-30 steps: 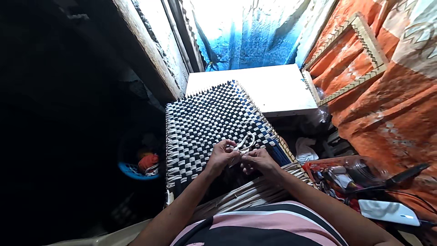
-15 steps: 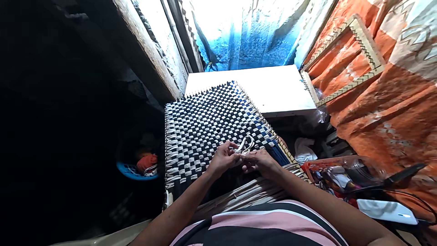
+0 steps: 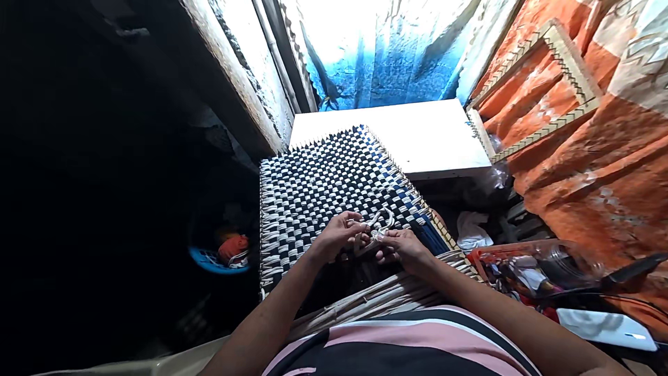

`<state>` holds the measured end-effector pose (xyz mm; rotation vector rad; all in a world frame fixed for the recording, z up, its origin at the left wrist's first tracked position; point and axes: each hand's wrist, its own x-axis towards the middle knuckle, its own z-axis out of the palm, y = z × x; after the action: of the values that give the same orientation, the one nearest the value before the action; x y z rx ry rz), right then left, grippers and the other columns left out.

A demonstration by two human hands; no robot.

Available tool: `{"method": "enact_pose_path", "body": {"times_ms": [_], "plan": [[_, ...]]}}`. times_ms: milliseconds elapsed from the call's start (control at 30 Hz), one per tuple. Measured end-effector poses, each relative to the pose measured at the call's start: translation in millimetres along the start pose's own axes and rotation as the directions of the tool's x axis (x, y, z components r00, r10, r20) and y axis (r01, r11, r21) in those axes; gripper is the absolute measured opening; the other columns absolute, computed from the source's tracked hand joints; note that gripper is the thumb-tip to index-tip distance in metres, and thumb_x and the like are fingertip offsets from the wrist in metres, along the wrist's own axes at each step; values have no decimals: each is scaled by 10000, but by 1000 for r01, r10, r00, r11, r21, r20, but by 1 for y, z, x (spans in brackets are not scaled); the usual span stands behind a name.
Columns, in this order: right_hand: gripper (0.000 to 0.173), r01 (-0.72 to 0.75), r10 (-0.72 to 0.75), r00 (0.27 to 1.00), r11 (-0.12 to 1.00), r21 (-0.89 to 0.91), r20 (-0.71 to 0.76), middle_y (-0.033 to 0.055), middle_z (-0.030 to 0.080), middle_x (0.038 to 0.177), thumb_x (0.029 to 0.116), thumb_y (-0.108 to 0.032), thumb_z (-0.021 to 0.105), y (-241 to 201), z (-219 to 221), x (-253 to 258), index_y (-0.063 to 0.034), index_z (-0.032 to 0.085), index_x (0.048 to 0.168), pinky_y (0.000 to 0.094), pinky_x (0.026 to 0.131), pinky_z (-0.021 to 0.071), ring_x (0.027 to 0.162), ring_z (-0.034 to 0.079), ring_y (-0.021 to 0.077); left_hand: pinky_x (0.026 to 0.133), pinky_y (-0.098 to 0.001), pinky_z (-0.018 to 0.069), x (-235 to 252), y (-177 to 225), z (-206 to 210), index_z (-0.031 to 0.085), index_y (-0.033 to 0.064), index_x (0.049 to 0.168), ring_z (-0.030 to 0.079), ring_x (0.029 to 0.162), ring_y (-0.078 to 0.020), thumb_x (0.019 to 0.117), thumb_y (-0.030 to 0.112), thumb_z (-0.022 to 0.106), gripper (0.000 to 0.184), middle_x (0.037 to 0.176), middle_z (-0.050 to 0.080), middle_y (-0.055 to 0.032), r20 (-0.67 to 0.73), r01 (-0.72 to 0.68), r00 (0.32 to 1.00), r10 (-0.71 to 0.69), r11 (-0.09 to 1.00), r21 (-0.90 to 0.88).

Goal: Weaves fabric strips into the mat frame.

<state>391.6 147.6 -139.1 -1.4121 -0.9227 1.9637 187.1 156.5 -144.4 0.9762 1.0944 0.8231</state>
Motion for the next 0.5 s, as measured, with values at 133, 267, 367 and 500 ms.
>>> {"method": "enact_pose_path", "body": {"times_ms": [133,267,367,500], "plan": [[139,-10,10,1000,1000,-11,-6,92,718,806,1060,-104,555,0,1,0,21,614,1053,313,602,627,621,709,171,945,-443,558,14,-10,-8,557,-2,1353,670,1102,-259,950,105,696,439,1290,639,-174,-113,-175,950,290,797,579],[138,-7,7,1000,1000,-1,-4,98,722,800,1057,-96,557,-1,0,0,26,619,1039,315,592,625,615,710,176,848,-445,556,12,-7,-14,649,-15,1137,675,895,-240,1003,123,622,194,1018,686,-157,-247,-83,914,321,745,662],[139,-12,12,1000,1000,1,-5,106,726,807,1055,-98,560,-1,0,1,27,620,1039,318,589,624,615,711,183,809,-433,540,8,-7,-11,696,15,1017,654,814,-205,982,213,676,201,888,684,-109,-267,-1,931,248,736,677],[136,-15,15,1000,1000,-6,-1,103,720,795,1053,-99,564,0,0,3,24,620,1040,317,569,618,595,703,179,884,-502,535,6,-10,3,720,28,1035,684,931,-266,966,329,680,312,956,713,-129,-244,69,947,207,614,786]]}}
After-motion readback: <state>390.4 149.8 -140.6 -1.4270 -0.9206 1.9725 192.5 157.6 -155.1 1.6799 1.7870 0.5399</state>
